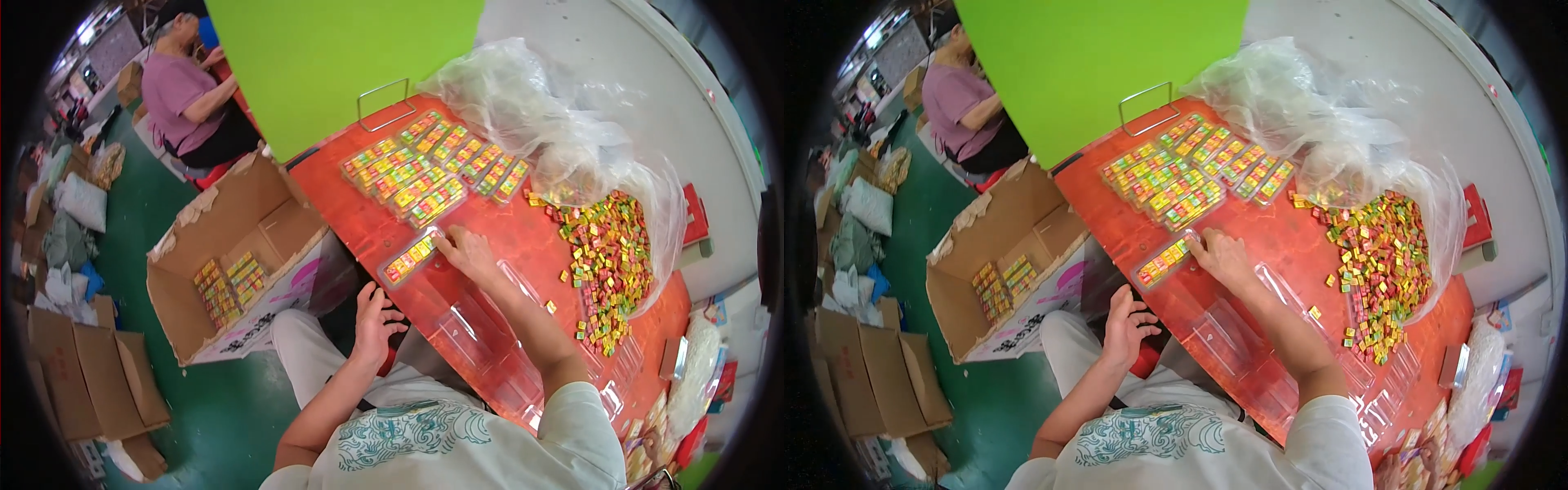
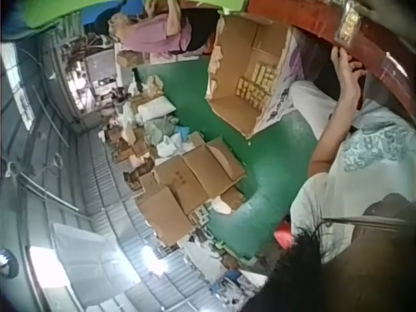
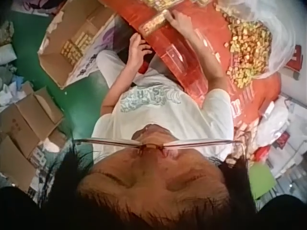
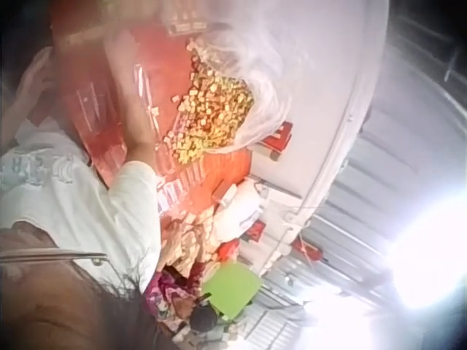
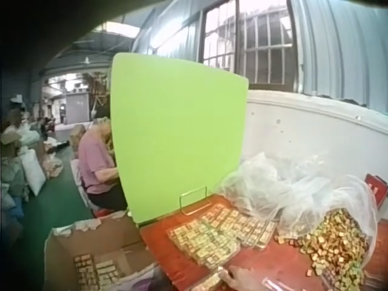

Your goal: The recorder is organizing and packing small product boxes into a larger shipping carton at a factory workstation.

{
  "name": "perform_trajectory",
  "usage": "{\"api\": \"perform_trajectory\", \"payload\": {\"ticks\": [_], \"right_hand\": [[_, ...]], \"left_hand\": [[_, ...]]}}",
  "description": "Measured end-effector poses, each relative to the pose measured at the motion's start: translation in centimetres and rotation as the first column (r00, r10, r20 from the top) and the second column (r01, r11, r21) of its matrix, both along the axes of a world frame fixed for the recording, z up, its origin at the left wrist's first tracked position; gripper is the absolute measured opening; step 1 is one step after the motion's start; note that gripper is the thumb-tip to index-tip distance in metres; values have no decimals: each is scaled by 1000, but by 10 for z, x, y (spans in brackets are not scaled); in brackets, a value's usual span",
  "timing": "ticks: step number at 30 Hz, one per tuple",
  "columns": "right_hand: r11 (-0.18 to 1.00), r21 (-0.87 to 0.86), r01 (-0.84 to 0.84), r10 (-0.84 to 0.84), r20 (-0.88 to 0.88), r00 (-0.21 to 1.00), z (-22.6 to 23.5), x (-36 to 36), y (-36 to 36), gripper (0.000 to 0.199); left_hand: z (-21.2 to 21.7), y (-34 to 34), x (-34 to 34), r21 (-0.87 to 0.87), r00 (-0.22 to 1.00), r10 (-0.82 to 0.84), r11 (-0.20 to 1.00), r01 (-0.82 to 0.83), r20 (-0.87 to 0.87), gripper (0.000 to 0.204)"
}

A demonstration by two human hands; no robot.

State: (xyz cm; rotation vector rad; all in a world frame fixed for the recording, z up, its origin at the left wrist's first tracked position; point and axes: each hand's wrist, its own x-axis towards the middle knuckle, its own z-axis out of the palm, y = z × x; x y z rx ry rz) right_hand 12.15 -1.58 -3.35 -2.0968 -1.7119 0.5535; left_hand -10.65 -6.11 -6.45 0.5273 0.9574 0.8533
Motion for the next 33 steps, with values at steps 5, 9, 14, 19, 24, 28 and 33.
{"api": "perform_trajectory", "payload": {"ticks": [5,9,14,19,24,28,33], "right_hand": [[996,-1,-92,92,60,994,-2,-27,-4,38],[997,-3,-82,82,-41,996,-6,-42,1,44],[992,60,-109,124,-480,868,-11,-58,1,24],[998,-67,12,-64,-858,510,-1,-104,11,13],[943,-49,-329,118,-876,468,28,-168,55,56],[728,-277,-628,198,-791,579,40,-208,113,48],[405,-365,-838,448,-720,530,13,-281,172,40]], "left_hand": [[-11,9,-5,-89,993,57,995,-48,105,40],[-18,16,-15,-98,965,164,984,-146,206,34],[-22,21,-29,-48,924,281,959,-279,257,25],[-6,29,-69,68,912,307,939,-336,270,28],[-1,45,-134,103,882,395,896,-432,258,29],[2,64,-187,132,900,382,901,-413,210,29],[-8,88,-244,109,905,385,907,-408,181,29]]}}
